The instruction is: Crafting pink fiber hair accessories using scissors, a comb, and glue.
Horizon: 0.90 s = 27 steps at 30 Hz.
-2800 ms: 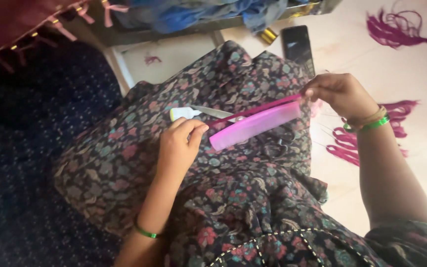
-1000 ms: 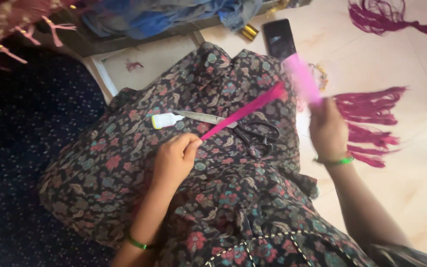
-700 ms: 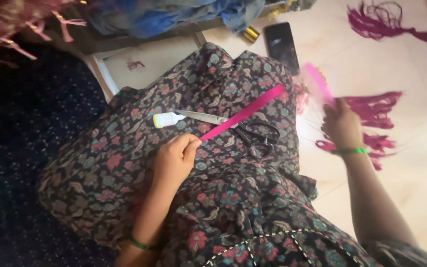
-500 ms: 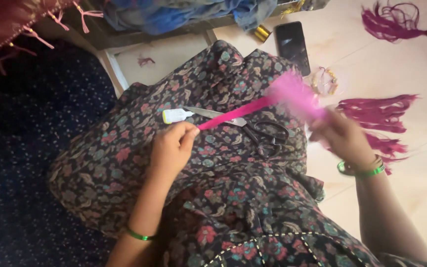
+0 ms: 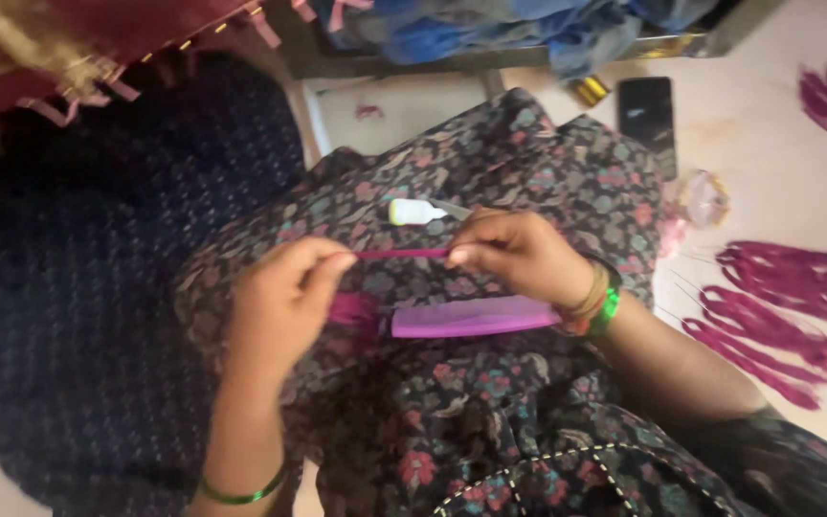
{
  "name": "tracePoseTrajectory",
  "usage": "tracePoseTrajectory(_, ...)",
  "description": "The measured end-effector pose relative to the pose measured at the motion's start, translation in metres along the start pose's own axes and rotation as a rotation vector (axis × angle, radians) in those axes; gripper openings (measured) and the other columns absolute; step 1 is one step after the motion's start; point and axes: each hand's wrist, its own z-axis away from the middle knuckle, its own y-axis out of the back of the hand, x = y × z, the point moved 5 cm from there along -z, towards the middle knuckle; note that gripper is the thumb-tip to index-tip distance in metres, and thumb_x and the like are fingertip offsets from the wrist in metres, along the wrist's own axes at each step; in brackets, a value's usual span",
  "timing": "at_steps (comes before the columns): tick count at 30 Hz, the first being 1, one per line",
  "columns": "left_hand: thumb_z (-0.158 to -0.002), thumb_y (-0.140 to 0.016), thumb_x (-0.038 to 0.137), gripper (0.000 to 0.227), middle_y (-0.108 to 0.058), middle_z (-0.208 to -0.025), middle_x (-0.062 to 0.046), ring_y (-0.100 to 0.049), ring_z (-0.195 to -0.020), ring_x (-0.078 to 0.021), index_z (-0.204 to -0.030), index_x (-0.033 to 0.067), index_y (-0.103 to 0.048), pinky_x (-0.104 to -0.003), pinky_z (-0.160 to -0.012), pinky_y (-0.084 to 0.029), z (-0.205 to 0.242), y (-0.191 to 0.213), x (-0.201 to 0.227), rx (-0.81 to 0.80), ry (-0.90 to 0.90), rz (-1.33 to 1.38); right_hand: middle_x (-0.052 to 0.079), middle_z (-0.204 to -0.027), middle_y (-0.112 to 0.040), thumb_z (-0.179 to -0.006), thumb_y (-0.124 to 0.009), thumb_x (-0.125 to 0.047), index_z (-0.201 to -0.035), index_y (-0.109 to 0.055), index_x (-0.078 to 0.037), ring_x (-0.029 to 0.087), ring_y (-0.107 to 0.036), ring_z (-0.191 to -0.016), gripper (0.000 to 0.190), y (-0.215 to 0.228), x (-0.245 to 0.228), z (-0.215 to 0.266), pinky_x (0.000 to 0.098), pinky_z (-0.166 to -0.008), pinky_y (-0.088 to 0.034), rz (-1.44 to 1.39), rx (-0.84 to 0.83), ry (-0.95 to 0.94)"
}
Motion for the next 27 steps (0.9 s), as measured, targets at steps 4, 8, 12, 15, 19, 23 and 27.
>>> tracePoseTrajectory(4, -0.094, -0.076, 0.014, 0.012, -0.073, -0.085, -0.007, -0.065, -0.069, -0.0123, -0.1, 0.0039, -0.075, -0.027, -0.064, -0.05, 0.039, 0.061, -0.043, 0.122, 0.201, -0.091, 0.002, -0.085, -0.069, -0.097, -0.07, -0.014, -0.098, -0.077, 0.0, 0.008, -0.06, -0.076, 0.016, -0.004, 0.033, -0.008, 0.0256, -0.069, -0.05, -0.097, -0.078, -0.174)
tracePoseTrajectory(8, -0.095, -0.075, 0.014, 0.013, -0.072, -0.084, -0.006, -0.063, -0.07, -0.0081, -0.103, 0.0037, -0.075, -0.023, -0.064, -0.048, 0.061, 0.096, -0.066, 0.222, 0.342, -0.185, 0.001, -0.088, -0.074, -0.096, -0.068, -0.014, -0.1, -0.076, 0.001, 0.008, -0.063, -0.079, 0.017, -0.011, 0.04, -0.019, 0.0254, -0.074, -0.053, -0.245, -0.062, -0.198)
tracePoseTrajectory(12, -0.097, -0.075, 0.018, 0.015, -0.074, -0.091, -0.006, -0.065, -0.074, -0.0154, -0.107, 0.0065, -0.076, -0.03, -0.07, -0.05, 0.063, 0.093, -0.08, 0.24, 0.506, -0.211, 0.002, -0.088, -0.073, -0.099, -0.068, -0.014, -0.1, -0.076, 0.003, 0.008, -0.062, -0.08, 0.018, -0.02, 0.037, -0.029, 0.0253, -0.075, -0.053, -0.244, -0.092, -0.193)
tracePoseTrajectory(15, -0.086, -0.08, 0.023, 0.033, -0.068, -0.123, -0.017, -0.059, -0.115, -0.0392, -0.113, 0.0053, -0.076, -0.047, -0.099, -0.046, 0.034, 0.059, -0.042, 0.248, -0.049, -0.718, 0.002, -0.088, -0.073, -0.098, -0.068, -0.013, -0.102, -0.075, 0.003, 0.008, -0.062, -0.079, 0.018, -0.019, 0.034, -0.034, 0.0252, -0.074, -0.053, -0.245, -0.071, -0.168)
tracePoseTrajectory(19, -0.095, -0.073, 0.021, 0.041, -0.059, -0.141, -0.019, -0.059, -0.13, -0.0387, -0.129, 0.0002, -0.065, -0.045, -0.111, -0.047, 0.004, -0.031, 0.001, 0.033, -0.189, -0.158, 0.003, -0.087, -0.072, -0.099, -0.068, -0.012, -0.101, -0.075, 0.002, 0.008, -0.064, -0.08, 0.016, -0.017, 0.027, -0.029, 0.0249, -0.074, -0.054, -0.145, -0.059, -0.156)
tracePoseTrajectory(23, -0.097, -0.07, 0.015, 0.043, -0.057, -0.134, -0.024, -0.059, -0.121, -0.0392, -0.136, -0.0021, -0.06, -0.042, -0.101, -0.051, -0.007, -0.088, 0.033, -0.012, -0.266, 0.172, 0.0, -0.093, -0.072, -0.097, -0.066, -0.012, -0.107, -0.071, 0.001, 0.004, -0.061, -0.084, 0.017, -0.003, 0.016, -0.02, 0.0227, -0.074, -0.054, -0.076, 0.044, -0.129)
tracePoseTrajectory(27, -0.095, -0.071, 0.013, 0.031, -0.061, -0.114, -0.019, -0.063, -0.107, -0.0355, -0.123, 0.0021, -0.065, -0.041, -0.091, -0.054, -0.009, -0.104, 0.022, 0.032, -0.223, 0.233, 0.001, -0.087, -0.069, -0.098, -0.068, -0.012, -0.102, -0.073, 0.002, 0.005, -0.059, -0.082, 0.015, 0.014, 0.026, -0.004, 0.0233, -0.072, -0.052, -0.048, 0.075, -0.151)
